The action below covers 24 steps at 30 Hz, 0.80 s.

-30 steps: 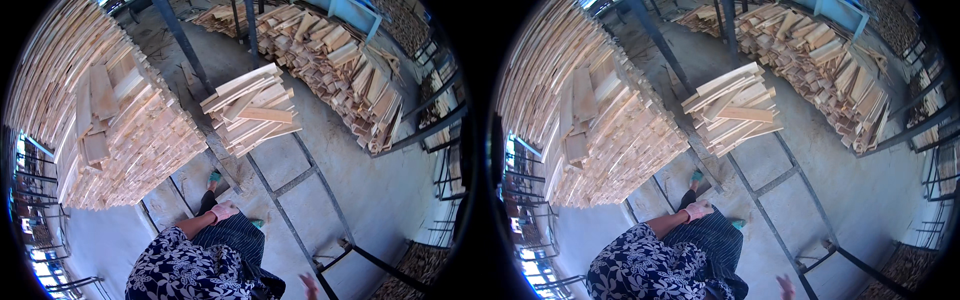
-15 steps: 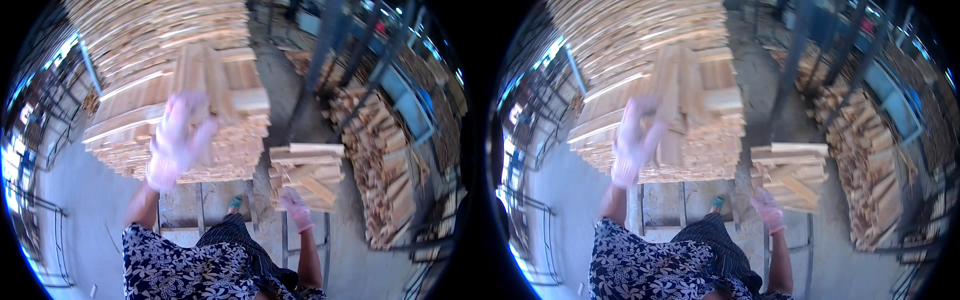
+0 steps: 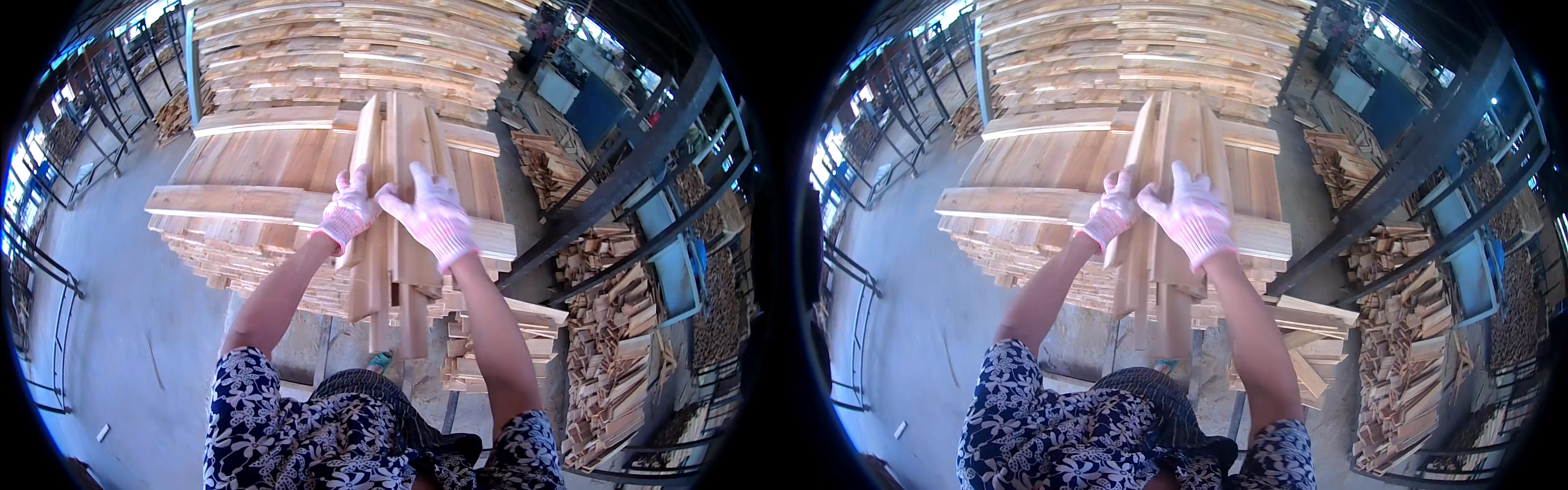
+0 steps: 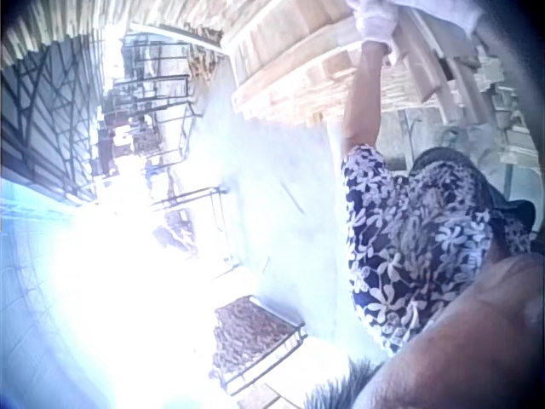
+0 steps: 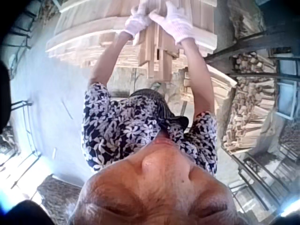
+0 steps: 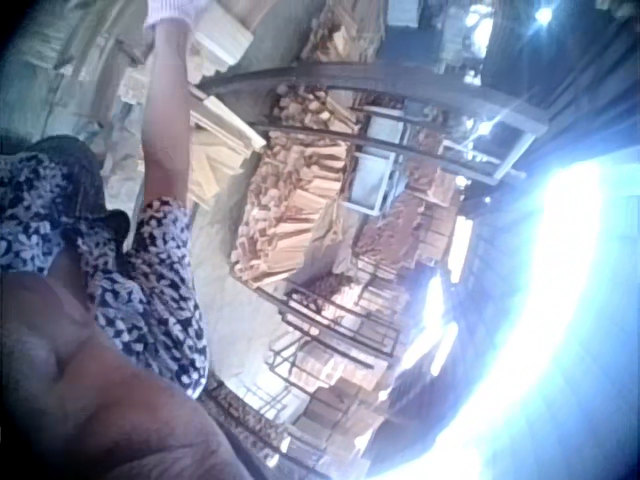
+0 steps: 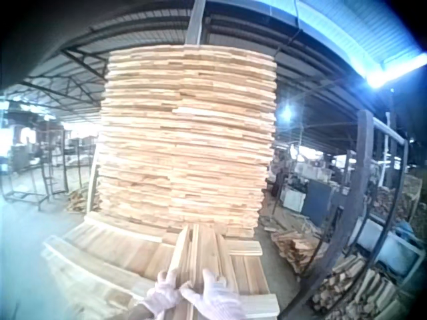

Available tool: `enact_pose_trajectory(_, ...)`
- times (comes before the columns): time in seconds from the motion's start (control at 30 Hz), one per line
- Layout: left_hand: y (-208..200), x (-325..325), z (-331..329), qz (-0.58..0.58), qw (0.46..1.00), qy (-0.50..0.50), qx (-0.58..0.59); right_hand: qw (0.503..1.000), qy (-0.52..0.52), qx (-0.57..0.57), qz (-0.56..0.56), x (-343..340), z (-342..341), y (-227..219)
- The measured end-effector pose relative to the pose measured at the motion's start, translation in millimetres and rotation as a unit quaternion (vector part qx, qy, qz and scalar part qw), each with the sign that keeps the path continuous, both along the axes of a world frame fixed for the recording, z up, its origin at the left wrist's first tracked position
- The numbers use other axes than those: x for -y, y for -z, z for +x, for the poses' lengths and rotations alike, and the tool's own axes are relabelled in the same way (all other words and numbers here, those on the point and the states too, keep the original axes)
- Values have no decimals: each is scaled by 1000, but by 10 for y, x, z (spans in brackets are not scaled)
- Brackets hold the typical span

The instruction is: The person picks up wooden planks from a large pile on the floor and stacks them onto a metal rack. The person wears pink gloves and handles the planks one by one or in small groups, placing them horizontally on the rack. The task involves repetitive lifting and placing of the wood pieces.

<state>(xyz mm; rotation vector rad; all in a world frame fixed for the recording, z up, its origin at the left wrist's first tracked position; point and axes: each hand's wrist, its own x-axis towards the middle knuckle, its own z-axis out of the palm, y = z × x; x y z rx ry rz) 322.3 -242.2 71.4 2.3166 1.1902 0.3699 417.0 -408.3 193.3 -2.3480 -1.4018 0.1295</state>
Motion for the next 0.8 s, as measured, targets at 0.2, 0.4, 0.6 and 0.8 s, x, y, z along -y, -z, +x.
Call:
enact_pose_trajectory(0.2,-462,91,-310,-129,991,33,32,997,47,-27,-60,-292,256,225)
enact_pose_trajectory(0.4,-765,40,-663,-212,975,64,11,945,0,-285,162,282,465,-21)
enact_pose_trajectory(0.6,-266,-191,-357,308,884,270,-226,999,29,-35,0,300,1035,225)
enact_pose_trajectory(0.8,222,-445,-312,272,882,223,-314,964,71,-254,-20,159,542,325)
